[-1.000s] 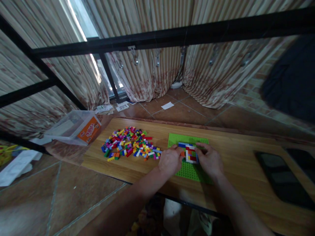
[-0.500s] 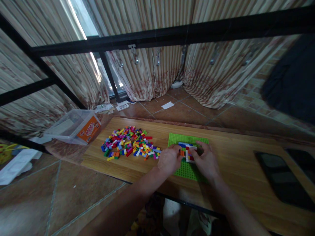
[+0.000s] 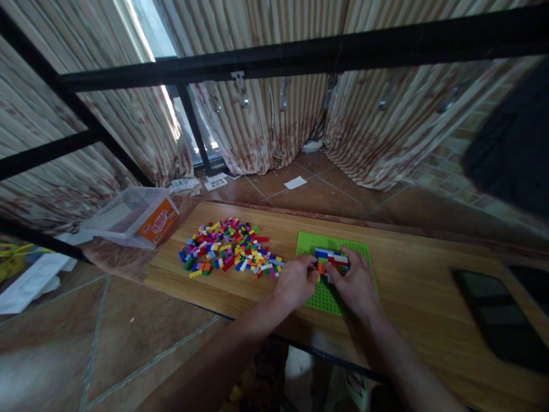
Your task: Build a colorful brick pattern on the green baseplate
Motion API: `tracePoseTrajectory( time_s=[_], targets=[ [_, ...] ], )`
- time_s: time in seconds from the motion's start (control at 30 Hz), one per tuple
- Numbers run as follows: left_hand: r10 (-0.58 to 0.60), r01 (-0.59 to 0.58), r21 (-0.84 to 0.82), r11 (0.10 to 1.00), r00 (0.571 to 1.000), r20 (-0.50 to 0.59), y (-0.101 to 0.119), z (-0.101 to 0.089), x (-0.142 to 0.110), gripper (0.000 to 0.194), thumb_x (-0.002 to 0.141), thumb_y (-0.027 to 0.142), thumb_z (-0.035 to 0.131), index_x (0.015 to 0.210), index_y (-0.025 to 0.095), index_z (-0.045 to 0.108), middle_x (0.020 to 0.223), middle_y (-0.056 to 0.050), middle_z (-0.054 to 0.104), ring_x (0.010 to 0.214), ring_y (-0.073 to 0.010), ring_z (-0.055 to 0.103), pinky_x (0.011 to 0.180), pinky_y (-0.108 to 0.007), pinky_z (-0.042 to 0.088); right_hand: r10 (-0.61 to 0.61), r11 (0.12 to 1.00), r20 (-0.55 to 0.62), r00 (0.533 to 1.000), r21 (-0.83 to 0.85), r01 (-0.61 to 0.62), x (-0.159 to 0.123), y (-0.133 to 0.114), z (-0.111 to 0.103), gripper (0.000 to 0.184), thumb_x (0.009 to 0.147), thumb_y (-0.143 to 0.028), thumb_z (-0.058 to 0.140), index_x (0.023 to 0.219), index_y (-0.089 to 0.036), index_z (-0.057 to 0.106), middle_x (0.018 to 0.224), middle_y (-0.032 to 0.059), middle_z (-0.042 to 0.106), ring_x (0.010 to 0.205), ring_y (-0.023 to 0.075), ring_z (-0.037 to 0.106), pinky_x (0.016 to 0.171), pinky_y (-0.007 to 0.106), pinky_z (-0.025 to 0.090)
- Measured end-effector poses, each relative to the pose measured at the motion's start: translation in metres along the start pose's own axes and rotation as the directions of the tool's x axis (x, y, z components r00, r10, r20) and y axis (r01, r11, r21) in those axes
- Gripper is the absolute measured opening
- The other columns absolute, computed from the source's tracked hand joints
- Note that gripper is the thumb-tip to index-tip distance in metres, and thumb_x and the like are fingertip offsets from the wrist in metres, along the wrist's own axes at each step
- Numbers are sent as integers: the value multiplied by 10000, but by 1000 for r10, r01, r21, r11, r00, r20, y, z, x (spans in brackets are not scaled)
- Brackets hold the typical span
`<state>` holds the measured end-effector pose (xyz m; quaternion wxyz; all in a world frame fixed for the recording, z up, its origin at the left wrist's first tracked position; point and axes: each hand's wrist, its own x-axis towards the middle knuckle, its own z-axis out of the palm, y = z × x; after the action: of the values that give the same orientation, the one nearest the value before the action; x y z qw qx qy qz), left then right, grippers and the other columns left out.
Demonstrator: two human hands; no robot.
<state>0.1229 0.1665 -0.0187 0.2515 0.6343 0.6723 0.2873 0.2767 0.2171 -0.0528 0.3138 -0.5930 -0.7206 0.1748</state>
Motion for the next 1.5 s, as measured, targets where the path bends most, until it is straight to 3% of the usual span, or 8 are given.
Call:
tracePoseTrajectory(
  time_s=[0.17, 0.47, 0.73, 1.07, 1.33, 1.5],
  targets=[
    [2, -2, -1, 1000, 1000, -16, 3, 0, 1, 194, 873, 209, 543, 992, 194, 696, 961, -43, 719, 895, -175, 655, 876, -278, 503, 2, 1000, 4, 1000, -7, -2, -1, -1, 0, 607, 783, -506, 542, 1261, -132, 537, 1215, 183, 566, 1160, 321, 494, 991, 497, 376],
    [-31, 35, 51, 998, 997, -73, 4, 7, 3, 214, 900, 231, 509, 967, 227, 712, 966, -31, 718, 893, -171, 653, 862, -277, 499, 7, 1000, 44, 999, 2, -8, -1, -6, -4, 633, 764, -506, 549, 1263, -118, 539, 1227, 185, 567, 1162, 325, 494, 994, 486, 375],
    [-22, 24, 15, 1000, 995, -100, 0, 10, 5, 194, 881, 220, 538, 911, 212, 729, 919, -32, 723, 851, -169, 652, 814, -272, 498, 18, 999, -10, 1000, -32, -18, -4, -6, 4, 601, 761, -487, 532, 1241, -126, 561, 1239, 174, 569, 1159, 317, 499, 991, 487, 374],
    [-269, 265, -57, 963, 960, -80, 11, 6, 18, 171, 823, 272, 599, 851, 238, 764, 849, -13, 751, 800, -171, 674, 737, -261, 497, 64, 997, -60, 996, -34, -66, -6, -10, 11, 601, 746, -460, 526, 1230, -107, 567, 1245, 185, 559, 1161, 317, 493, 1015, 480, 362],
    [-329, 328, -22, 944, 939, -106, 14, 8, 19, 190, 805, 275, 588, 849, 262, 772, 840, -20, 755, 800, -178, 681, 713, -254, 499, 91, 996, -62, 994, -18, -92, -9, -11, 14, 596, 770, -477, 512, 1260, -138, 539, 1267, 173, 544, 1189, 313, 473, 1014, 481, 356],
    [-308, 309, -16, 951, 943, -122, 14, 10, 18, 195, 798, 260, 582, 832, 252, 774, 850, -32, 756, 823, -197, 681, 729, -272, 504, 54, 998, -54, 997, -13, -55, -11, -9, 17, 590, 786, -492, 498, 1265, -150, 533, 1274, 175, 538, 1206, 313, 467, 1012, 495, 352]
  ],
)
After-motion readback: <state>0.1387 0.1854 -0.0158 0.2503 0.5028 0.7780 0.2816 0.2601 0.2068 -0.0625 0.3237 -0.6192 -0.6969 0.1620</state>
